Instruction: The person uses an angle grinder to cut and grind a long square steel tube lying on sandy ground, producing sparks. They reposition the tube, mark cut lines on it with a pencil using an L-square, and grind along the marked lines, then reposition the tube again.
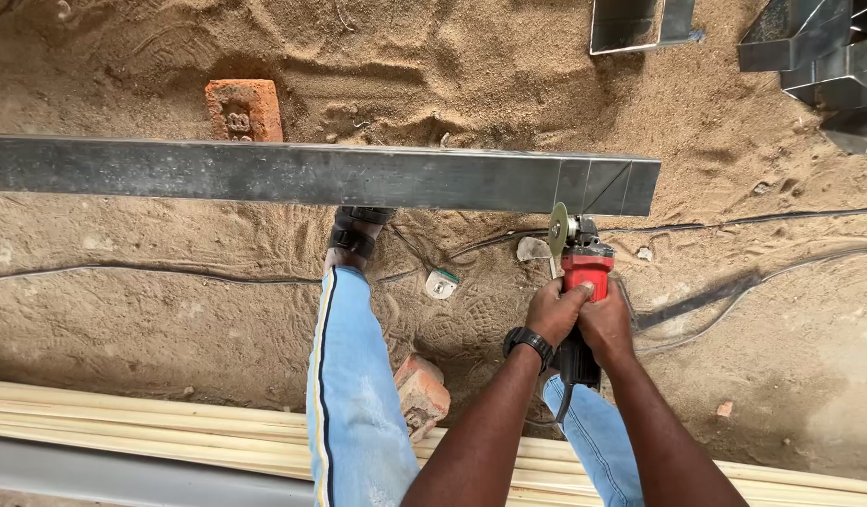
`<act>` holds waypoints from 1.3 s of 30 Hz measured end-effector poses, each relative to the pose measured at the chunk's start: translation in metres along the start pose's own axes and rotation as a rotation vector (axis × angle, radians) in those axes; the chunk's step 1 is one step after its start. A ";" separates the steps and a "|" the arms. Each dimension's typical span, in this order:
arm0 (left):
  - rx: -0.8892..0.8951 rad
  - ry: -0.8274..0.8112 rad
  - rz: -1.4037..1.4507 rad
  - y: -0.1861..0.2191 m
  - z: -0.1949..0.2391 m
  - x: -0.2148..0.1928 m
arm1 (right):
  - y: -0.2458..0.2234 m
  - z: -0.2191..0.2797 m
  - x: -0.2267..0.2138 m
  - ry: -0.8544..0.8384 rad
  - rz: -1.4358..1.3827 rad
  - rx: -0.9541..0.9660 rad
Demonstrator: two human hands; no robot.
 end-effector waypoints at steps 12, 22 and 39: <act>0.015 -0.007 -0.013 0.000 -0.001 -0.004 | 0.011 -0.010 0.002 0.010 0.035 0.033; 0.023 -0.020 0.021 0.014 0.001 -0.007 | -0.006 -0.004 0.000 0.001 0.013 -0.042; 0.017 0.013 0.038 0.025 -0.002 -0.004 | -0.008 -0.015 -0.007 -0.001 0.008 0.011</act>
Point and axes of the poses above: each hand's wrist, its own z-axis away from the middle knuckle, its own x-axis out of the palm, y = z × x, the point moved 2 cm from there along -z, towards the middle knuckle, and after that the axes turned 10 degrees about -y, right-handed, at the moved point
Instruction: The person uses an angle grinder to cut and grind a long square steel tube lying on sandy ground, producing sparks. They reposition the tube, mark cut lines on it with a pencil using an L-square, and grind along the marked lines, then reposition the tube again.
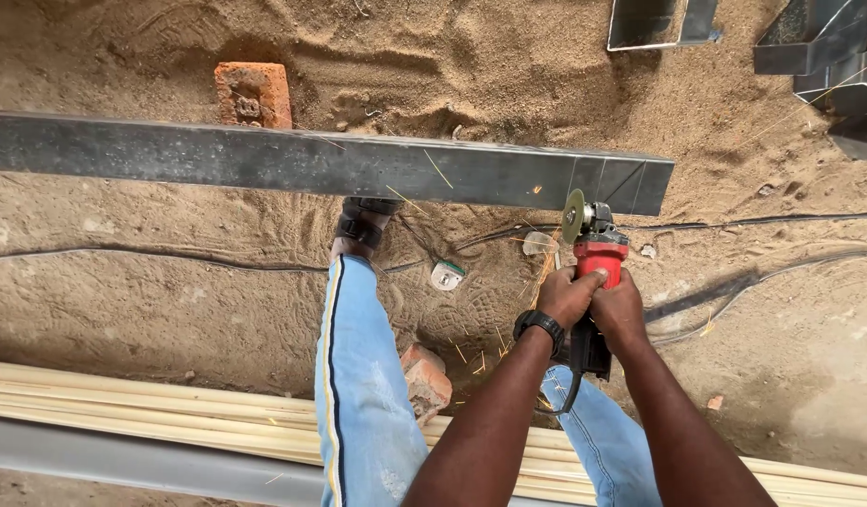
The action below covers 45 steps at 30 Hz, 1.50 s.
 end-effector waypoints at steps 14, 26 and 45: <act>0.025 0.001 -0.038 0.006 -0.003 0.000 | -0.009 -0.002 -0.005 0.002 -0.036 -0.027; 0.051 0.010 -0.068 0.006 -0.010 0.003 | 0.003 -0.015 -0.012 -0.032 -0.070 -0.060; 0.032 -0.005 -0.074 0.011 -0.017 0.004 | -0.020 -0.008 -0.014 -0.043 -0.081 -0.056</act>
Point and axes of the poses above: each hand's wrist, its own z-axis away from the middle knuckle, its own x-axis out of the palm, y = z × x, the point moved 2 cm from there along -z, towards the middle knuckle, and after that the axes turned 10 degrees about -y, right-handed, at the moved point
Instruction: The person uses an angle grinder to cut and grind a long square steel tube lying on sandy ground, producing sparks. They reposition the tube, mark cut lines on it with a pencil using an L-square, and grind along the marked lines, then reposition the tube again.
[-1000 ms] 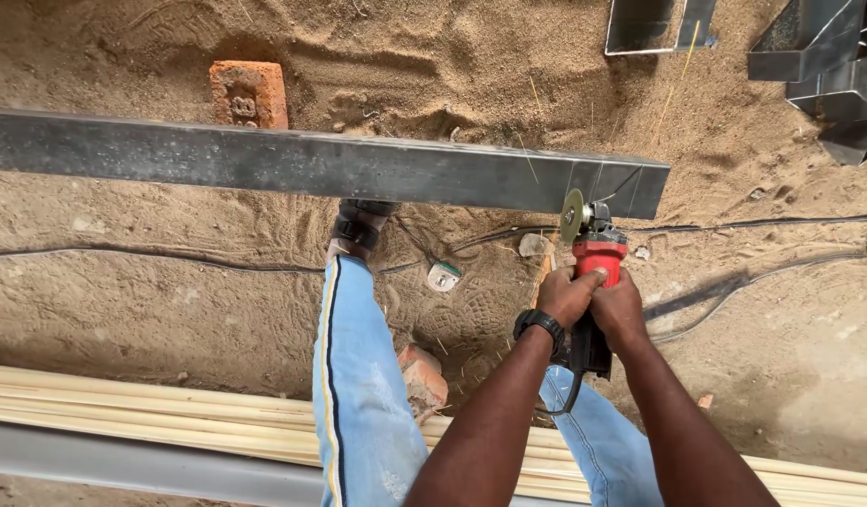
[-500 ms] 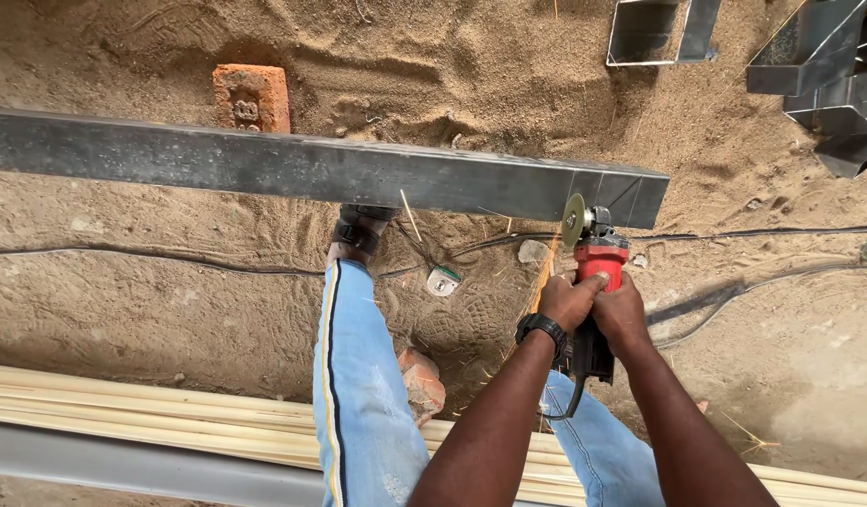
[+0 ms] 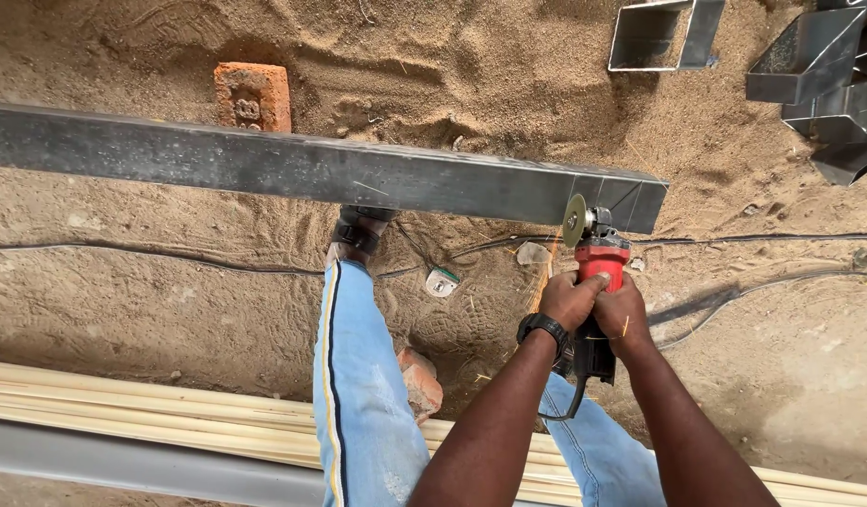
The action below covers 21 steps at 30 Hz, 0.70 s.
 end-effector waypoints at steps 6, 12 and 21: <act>-0.042 0.006 0.021 0.010 0.006 -0.002 | -0.010 0.005 0.001 0.002 0.031 0.057; -0.046 0.007 0.048 0.011 0.004 0.000 | -0.020 0.008 0.001 -0.003 0.049 0.068; -0.042 0.016 -0.024 0.015 -0.002 -0.001 | -0.007 -0.006 -0.005 -0.043 -0.020 -0.006</act>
Point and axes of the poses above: each hand's wrist, its own z-axis away from the middle knuckle, its own x-axis out of the palm, y = z × x, the point moved 2 cm from there along -z, towards the middle knuckle, and after that the axes turned 10 degrees about -y, right-handed, at the moved point
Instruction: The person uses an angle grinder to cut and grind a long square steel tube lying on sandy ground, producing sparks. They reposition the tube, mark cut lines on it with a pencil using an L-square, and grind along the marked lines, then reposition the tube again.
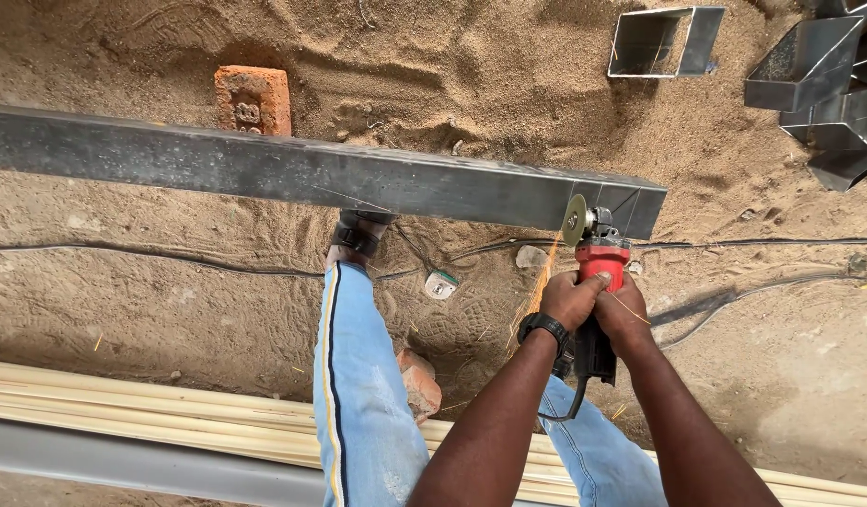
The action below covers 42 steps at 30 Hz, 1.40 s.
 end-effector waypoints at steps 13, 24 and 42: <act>-0.061 -0.032 0.041 0.020 0.009 -0.007 | -0.021 0.006 0.002 0.043 0.094 0.064; -0.029 -0.035 0.016 0.024 0.004 -0.006 | -0.032 0.006 0.000 0.035 0.096 0.107; -0.045 -0.019 -0.023 0.030 -0.008 -0.005 | -0.051 0.006 0.001 0.038 0.056 0.079</act>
Point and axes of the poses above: each hand's wrist, its own z-axis away from the middle knuckle, its own x-axis out of the palm, y = z × x, the point moved 2 cm from there along -z, towards the middle knuckle, and after that the axes turned 10 degrees about -y, right-handed, at the moved point
